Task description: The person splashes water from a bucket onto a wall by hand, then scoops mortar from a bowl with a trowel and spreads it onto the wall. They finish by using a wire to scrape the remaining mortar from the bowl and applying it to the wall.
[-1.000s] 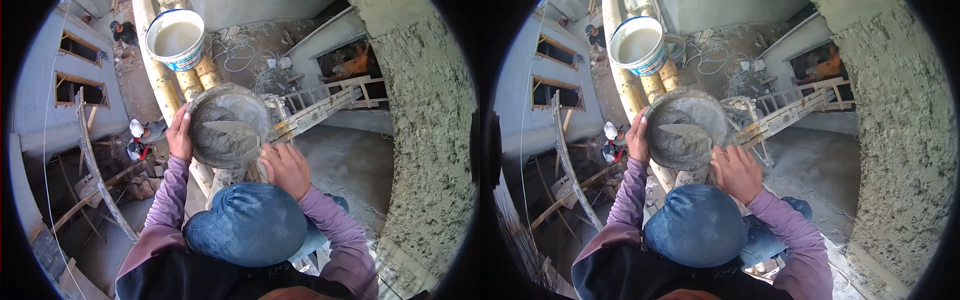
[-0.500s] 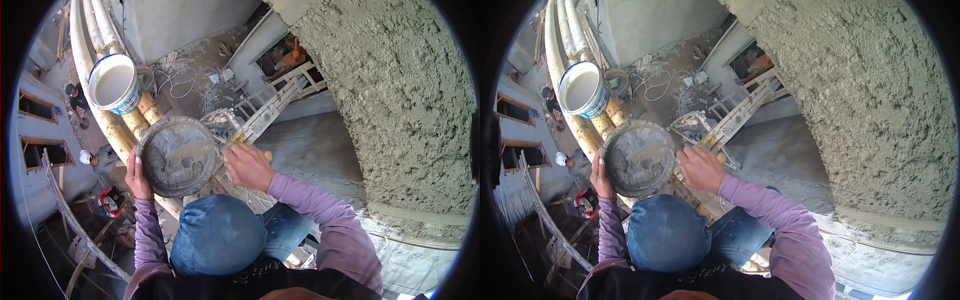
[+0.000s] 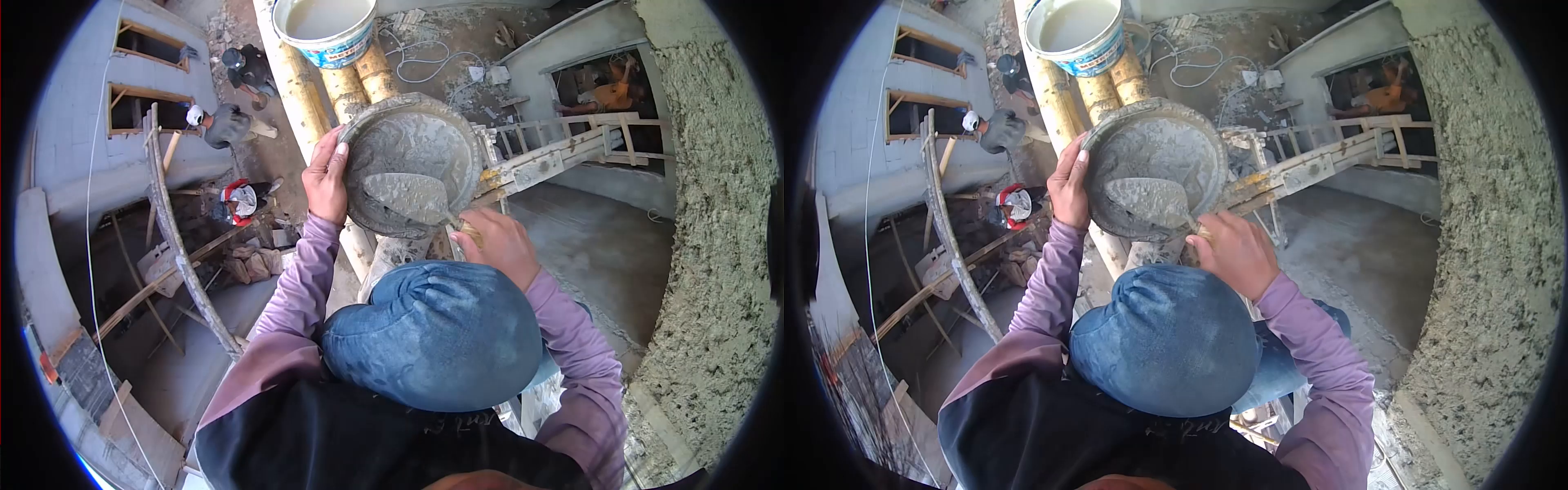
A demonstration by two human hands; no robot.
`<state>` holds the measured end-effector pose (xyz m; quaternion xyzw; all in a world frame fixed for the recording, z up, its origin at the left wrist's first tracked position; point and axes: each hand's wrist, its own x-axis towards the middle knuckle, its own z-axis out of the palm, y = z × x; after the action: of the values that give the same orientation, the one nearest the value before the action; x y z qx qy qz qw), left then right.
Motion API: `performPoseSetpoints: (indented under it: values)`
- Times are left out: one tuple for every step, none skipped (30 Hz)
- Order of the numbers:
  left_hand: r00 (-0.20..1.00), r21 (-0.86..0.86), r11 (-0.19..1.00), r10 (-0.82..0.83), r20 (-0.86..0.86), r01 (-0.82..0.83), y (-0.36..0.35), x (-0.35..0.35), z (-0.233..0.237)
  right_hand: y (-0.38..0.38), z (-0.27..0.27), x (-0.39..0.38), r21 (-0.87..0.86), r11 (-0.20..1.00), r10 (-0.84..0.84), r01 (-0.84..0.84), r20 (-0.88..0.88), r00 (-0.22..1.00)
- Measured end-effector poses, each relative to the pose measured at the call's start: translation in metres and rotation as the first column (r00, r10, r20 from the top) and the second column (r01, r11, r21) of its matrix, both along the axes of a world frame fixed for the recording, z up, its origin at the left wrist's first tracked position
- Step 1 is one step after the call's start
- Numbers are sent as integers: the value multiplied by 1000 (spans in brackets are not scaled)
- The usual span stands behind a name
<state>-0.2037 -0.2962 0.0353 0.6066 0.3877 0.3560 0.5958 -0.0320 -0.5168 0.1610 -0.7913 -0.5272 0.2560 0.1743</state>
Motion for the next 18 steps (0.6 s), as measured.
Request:
performPoseSetpoints:
  values:
    - [1000,-10,1000,-6,9,6,-1,0,0,-3,-5,3,-40,999,20,-20,1,1000]
    - [1000,-19,1000,-13,21,14,-2,2,0,-7,-6,11,-91,996,10,-5,58,998]
    - [1000,-19,1000,-16,22,16,-1,2,0,-6,-1,20,-144,990,6,10,112,994]
    - [1000,-21,1000,-16,18,16,-2,1,1,-5,2,28,-197,980,7,25,161,987]
    - [1000,-22,1000,-13,16,14,-2,0,2,-4,1,38,-144,989,15,17,218,976]
    - [1000,-20,1000,-7,10,7,-5,-2,2,-5,1,47,-94,996,16,10,272,962]
    - [1000,-14,1000,-5,12,5,-6,-1,2,-4,1,53,-40,999,8,5,332,943]
    - [1000,-3,1000,-1,20,1,-5,2,3,1,-6,51,-70,997,2,22,323,946]
    - [1000,-11,1000,-5,21,5,-7,5,5,5,-20,37,-106,994,24,5,271,962]
    - [1000,-15,1000,-7,23,8,-9,8,8,11,-38,18,-137,990,44,-14,220,975]
    - [1000,-20,1000,-6,23,6,-11,9,11,15,-46,5,-168,985,68,-39,165,984]
    - [1000,-17,1000,-3,-7,3,-11,8,7,19,-40,-1,-146,989,29,-10,127,991]
    - [1000,20,1000,-14,-23,15,-11,9,11,20,-30,-10,-128,992,-7,18,80,997]
    - [1000,17,1000,-12,1,12,-11,7,9,18,-23,-20,-126,991,-41,43,19,999]
    - [1000,7,1000,-8,22,8,-11,4,6,11,-18,-19,-95,993,-74,70,-42,996]
    - [1000,-4,1000,-1,2,1,-11,-1,5,0,-12,-11,-66,992,-112,106,-99,989]
    - [1000,-11,1000,-1,-6,1,-9,-3,4,-8,-7,-6,-33,988,-155,151,-146,977]
    - [1000,-14,1000,-8,-4,8,-6,-3,5,-14,-8,-7,-58,986,-160,154,-107,981]
